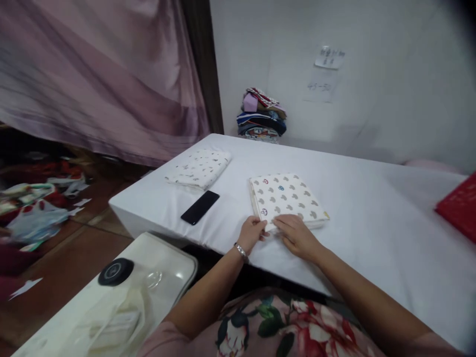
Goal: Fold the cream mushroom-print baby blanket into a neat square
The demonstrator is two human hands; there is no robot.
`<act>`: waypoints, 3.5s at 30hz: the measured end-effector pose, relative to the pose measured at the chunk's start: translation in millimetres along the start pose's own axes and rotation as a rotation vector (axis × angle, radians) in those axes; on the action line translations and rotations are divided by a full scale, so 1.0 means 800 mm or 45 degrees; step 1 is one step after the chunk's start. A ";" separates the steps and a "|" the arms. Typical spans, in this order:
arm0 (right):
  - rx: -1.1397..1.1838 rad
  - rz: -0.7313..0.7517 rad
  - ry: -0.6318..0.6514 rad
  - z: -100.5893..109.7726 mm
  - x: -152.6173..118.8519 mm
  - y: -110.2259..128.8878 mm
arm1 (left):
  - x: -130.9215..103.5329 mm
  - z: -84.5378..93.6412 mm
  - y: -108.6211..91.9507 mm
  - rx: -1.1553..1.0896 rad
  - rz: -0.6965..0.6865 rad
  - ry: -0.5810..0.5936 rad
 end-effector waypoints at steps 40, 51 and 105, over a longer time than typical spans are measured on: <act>0.592 -1.280 -0.325 0.019 -0.143 -0.197 | 0.004 -0.002 -0.015 0.348 -0.166 -0.016; 0.253 -1.332 -0.097 0.012 -0.139 -0.216 | 0.001 -0.008 -0.014 0.485 -0.257 -0.011; -0.382 -0.456 0.348 -0.090 0.069 -0.112 | 0.139 0.028 -0.078 0.865 -0.294 -0.174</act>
Point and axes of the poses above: each hand's wrist, its own x-axis towards the middle knuckle, its own z-axis out of the back of the hand, y = z × x, the point moved 9 cm from there along x, towards the middle knuckle, and after that the axes turned 8 degrees about -x, right-handed, at the moved point
